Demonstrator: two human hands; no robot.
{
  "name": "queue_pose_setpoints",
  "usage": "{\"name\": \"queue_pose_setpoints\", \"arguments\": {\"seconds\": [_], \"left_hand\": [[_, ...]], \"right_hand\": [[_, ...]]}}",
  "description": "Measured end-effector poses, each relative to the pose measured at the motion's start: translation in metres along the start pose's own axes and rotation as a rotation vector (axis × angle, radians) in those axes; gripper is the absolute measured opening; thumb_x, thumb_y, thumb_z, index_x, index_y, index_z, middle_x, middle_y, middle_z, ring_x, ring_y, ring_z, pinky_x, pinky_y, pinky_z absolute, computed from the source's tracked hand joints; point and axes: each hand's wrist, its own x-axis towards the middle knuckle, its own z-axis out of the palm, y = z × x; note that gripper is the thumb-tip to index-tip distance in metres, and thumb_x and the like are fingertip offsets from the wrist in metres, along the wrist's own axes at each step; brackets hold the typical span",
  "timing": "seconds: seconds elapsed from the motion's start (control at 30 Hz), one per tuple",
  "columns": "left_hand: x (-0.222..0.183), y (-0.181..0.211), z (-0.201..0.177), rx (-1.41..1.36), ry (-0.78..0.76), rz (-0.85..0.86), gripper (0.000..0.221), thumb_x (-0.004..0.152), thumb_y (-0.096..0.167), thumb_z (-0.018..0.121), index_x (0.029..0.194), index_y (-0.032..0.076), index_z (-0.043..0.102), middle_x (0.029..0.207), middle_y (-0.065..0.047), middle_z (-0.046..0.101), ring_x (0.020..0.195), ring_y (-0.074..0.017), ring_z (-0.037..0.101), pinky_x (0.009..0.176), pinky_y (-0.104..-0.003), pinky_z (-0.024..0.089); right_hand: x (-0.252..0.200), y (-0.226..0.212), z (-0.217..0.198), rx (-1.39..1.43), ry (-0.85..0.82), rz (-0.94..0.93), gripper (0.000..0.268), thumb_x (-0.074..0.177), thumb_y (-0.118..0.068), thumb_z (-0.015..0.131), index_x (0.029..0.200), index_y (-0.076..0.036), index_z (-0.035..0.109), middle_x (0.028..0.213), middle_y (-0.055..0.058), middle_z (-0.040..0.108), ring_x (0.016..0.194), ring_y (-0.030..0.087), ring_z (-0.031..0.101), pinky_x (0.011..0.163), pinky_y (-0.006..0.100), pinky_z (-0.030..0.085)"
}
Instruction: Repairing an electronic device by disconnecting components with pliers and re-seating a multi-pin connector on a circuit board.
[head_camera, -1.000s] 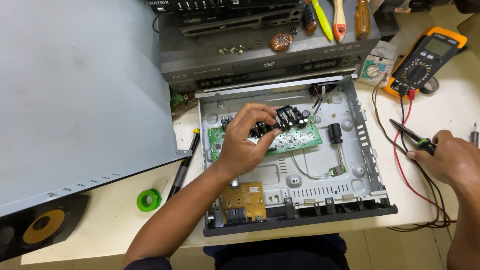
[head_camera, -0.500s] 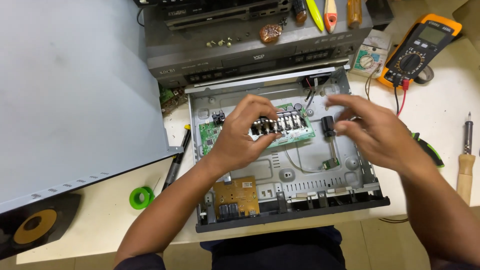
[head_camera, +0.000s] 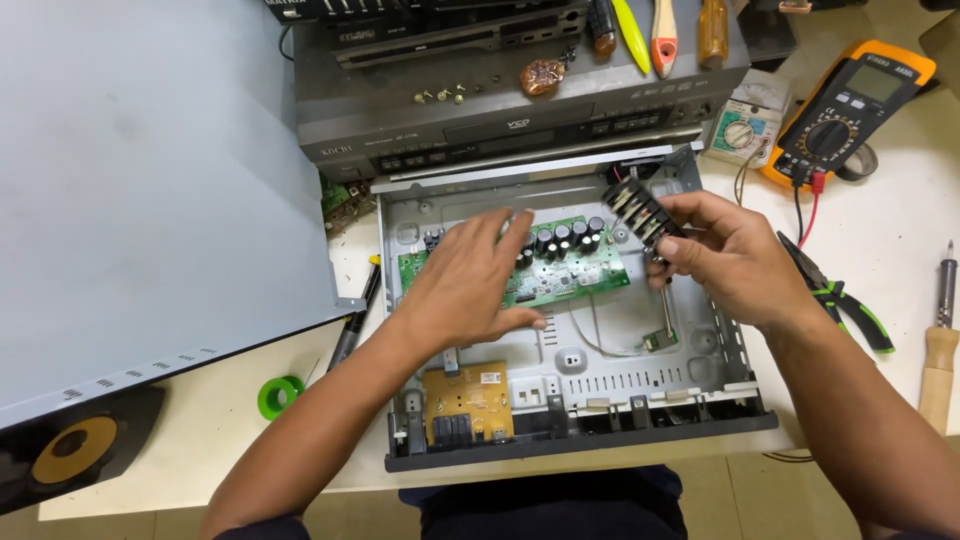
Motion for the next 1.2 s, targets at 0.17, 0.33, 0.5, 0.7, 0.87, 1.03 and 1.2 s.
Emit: {"name": "queue_pose_setpoints", "arguments": {"seconds": [0.17,0.33,0.5,0.7,0.87,1.03,1.2], "left_hand": [[-0.001,-0.003,0.005,0.142,-0.097,-0.048,0.112,0.078,0.053,0.084,0.155,-0.004,0.027,0.136,-0.033,0.054,0.132,-0.0471,0.052,0.116,-0.057,0.031],[0.004,-0.011,0.015,0.134,-0.066,-0.028,0.106,0.077,0.044,0.085,0.154,-0.001,0.027,0.127,-0.025,0.06,0.125,-0.0404,0.057,0.117,-0.055,0.031],[0.0,-0.005,-0.002,0.085,-0.099,-0.081,0.125,0.069,0.058,0.091,0.157,-0.001,0.026,0.141,-0.032,0.051,0.136,-0.0447,0.048,0.117,-0.058,0.031],[0.019,0.005,-0.021,0.04,-0.173,-0.036,0.117,0.077,0.061,0.084,0.157,-0.004,0.028,0.141,-0.035,0.052,0.135,-0.0455,0.051,0.115,-0.059,0.035],[0.064,0.012,0.005,0.126,-0.276,0.028,0.126,0.077,0.066,0.087,0.161,0.002,0.018,0.149,-0.028,0.044,0.136,-0.042,0.043,0.112,-0.056,0.037],[0.083,0.019,0.004,0.07,-0.345,-0.019,0.119,0.076,0.05,0.092,0.159,0.003,0.021,0.138,-0.023,0.05,0.128,-0.0386,0.046,0.108,-0.056,0.042],[0.087,0.022,-0.015,-0.173,-0.445,-0.15,0.11,0.082,0.032,0.088,0.16,0.004,0.015,0.161,-0.034,0.021,0.153,-0.0467,0.017,0.123,-0.055,0.022]], "right_hand": [[0.005,0.01,-0.003,-0.01,-0.05,0.018,0.042,0.091,0.008,0.062,0.132,0.014,0.059,0.101,0.024,0.062,0.083,0.033,0.072,0.077,0.049,0.066],[0.013,-0.001,0.006,-0.016,-0.099,-0.034,0.037,0.091,0.007,0.064,0.127,0.013,0.062,0.095,0.023,0.065,0.079,0.031,0.073,0.072,0.047,0.067],[0.015,0.003,0.011,0.117,-0.089,-0.04,0.032,0.095,0.003,0.06,0.126,0.012,0.061,0.096,0.02,0.063,0.076,0.027,0.072,0.069,0.043,0.068],[0.018,0.03,-0.011,0.324,-0.079,-0.094,0.036,0.092,0.003,0.064,0.126,0.009,0.058,0.1,0.019,0.064,0.081,0.032,0.075,0.069,0.045,0.069],[-0.012,0.005,-0.021,0.326,-0.081,-0.04,0.031,0.092,-0.006,0.071,0.118,0.001,0.056,0.097,0.014,0.067,0.082,0.029,0.075,0.073,0.04,0.067],[-0.043,0.015,-0.039,0.238,0.043,0.03,0.043,0.088,-0.007,0.068,0.128,0.003,0.054,0.117,0.025,0.069,0.084,0.034,0.073,0.072,0.042,0.064],[-0.061,0.037,-0.054,0.357,0.09,-0.025,0.034,0.091,-0.003,0.067,0.122,0.0,0.054,0.116,0.027,0.07,0.086,0.038,0.074,0.075,0.045,0.066]]}}
